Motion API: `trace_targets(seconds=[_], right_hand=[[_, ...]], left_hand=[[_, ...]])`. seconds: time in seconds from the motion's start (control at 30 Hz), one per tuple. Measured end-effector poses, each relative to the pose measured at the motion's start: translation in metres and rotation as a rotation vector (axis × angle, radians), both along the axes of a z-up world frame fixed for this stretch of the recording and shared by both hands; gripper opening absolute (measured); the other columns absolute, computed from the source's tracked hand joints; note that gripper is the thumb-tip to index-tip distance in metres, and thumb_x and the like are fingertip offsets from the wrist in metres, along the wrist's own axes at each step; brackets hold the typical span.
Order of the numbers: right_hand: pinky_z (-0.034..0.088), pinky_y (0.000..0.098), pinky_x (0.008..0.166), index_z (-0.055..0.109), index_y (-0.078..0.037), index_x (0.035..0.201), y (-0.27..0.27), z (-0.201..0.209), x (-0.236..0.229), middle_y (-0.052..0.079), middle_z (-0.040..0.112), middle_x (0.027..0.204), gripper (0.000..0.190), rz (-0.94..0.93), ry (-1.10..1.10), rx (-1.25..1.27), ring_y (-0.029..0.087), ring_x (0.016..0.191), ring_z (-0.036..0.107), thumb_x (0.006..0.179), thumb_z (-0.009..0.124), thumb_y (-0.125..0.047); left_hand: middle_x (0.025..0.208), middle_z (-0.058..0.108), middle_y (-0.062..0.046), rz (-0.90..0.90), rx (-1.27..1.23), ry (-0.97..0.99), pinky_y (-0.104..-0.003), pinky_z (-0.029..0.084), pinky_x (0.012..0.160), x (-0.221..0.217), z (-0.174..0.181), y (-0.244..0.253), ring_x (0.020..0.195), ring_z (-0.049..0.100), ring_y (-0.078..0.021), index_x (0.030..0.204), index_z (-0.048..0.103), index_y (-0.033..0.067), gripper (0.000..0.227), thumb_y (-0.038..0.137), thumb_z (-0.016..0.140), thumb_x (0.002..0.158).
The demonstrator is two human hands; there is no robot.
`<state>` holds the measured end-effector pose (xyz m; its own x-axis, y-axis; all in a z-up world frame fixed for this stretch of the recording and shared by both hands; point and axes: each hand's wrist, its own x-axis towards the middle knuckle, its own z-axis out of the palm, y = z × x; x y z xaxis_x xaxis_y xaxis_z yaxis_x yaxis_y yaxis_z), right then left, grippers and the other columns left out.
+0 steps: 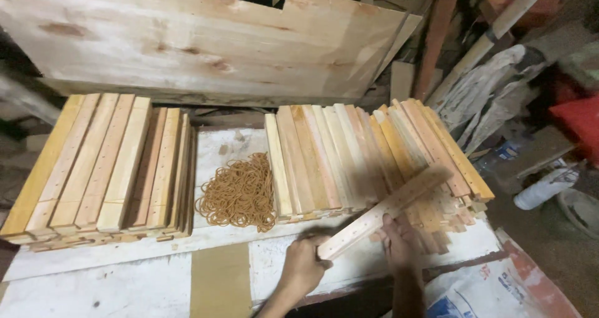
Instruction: Wrapping rubber bands around wooden slats to prepare them for assembly or transport.
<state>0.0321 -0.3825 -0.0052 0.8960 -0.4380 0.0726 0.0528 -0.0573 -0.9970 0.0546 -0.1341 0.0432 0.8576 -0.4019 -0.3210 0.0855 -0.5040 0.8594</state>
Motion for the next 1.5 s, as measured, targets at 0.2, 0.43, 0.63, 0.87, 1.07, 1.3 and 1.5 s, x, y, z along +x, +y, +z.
trace_targets(seconds=[0.2,0.43,0.63,0.87,1.07,1.3,1.5], right_hand=[[0.056,0.0441,0.09,0.053,0.007,0.095,0.046,-0.044,-0.01,0.019,0.06,0.092,0.033,0.009,-0.027,0.442,0.027,0.086,0.063,0.105,0.059,-0.024],[0.051,0.0301,0.073,0.06,0.01,0.134,0.141,-0.062,-0.014,0.021,0.07,0.114,0.048,0.21,0.128,-0.044,0.021,0.087,0.059,0.089,0.068,-0.005],[0.049,0.0333,0.074,0.064,0.004,0.133,0.176,-0.018,-0.001,0.016,0.067,0.111,0.046,0.244,0.144,-0.379,0.022,0.09,0.057,0.091,0.067,-0.014],[0.058,0.0327,0.089,0.058,0.0,0.141,0.148,-0.025,0.017,0.013,0.062,0.146,0.065,0.464,0.222,-0.494,0.025,0.112,0.068,0.077,0.069,-0.008],[0.052,0.0315,0.1,0.071,-0.001,0.123,0.132,-0.042,0.021,0.01,0.072,0.131,0.047,0.479,0.176,-0.605,0.023,0.119,0.067,0.078,0.076,-0.012],[0.053,0.0283,0.095,0.073,0.003,0.119,0.129,-0.051,0.02,0.01,0.075,0.121,0.044,0.405,0.195,-0.452,0.02,0.106,0.069,0.076,0.077,-0.003],[0.054,0.0276,0.096,0.07,0.004,0.122,0.123,-0.064,0.021,0.009,0.071,0.127,0.042,0.453,0.229,-0.336,0.018,0.11,0.067,0.08,0.074,0.001]], left_hand=[[0.128,0.073,0.001,0.138,0.231,-0.415,-0.026,0.059,0.099,-0.018,-0.016,0.149,0.098,0.076,-0.0188,0.111,0.079,0.0177,0.045,-0.003,0.078,0.071],[0.124,0.073,-0.01,0.267,0.421,-0.44,-0.032,0.059,0.094,-0.045,-0.022,0.251,0.103,0.073,-0.0244,0.113,0.076,0.008,0.051,-0.012,0.074,0.066],[0.124,0.073,-0.013,0.319,0.456,-0.423,-0.038,0.053,0.109,-0.043,-0.034,0.27,0.114,0.07,-0.0299,0.115,0.076,0.0092,0.054,-0.01,0.078,0.064],[0.137,0.062,-0.019,0.439,0.468,-0.212,-0.045,0.062,0.096,-0.047,-0.035,0.283,0.107,0.071,-0.0371,0.135,0.066,0.0143,0.07,-0.002,0.083,0.069],[0.121,0.074,-0.009,0.505,0.383,-0.386,-0.028,0.066,0.071,-0.053,-0.045,0.294,0.067,0.07,-0.0166,0.114,0.077,0.0076,0.051,-0.003,0.085,0.064],[0.115,0.076,-0.007,0.479,0.417,-0.375,-0.033,0.062,0.087,-0.048,-0.036,0.292,0.08,0.075,-0.021,0.111,0.079,0.0122,0.053,0.003,0.088,0.059],[0.117,0.076,-0.011,0.494,0.41,-0.412,-0.035,0.056,0.104,-0.05,-0.04,0.292,0.109,0.073,-0.0249,0.105,0.078,0.0062,0.046,-0.001,0.086,0.061]])
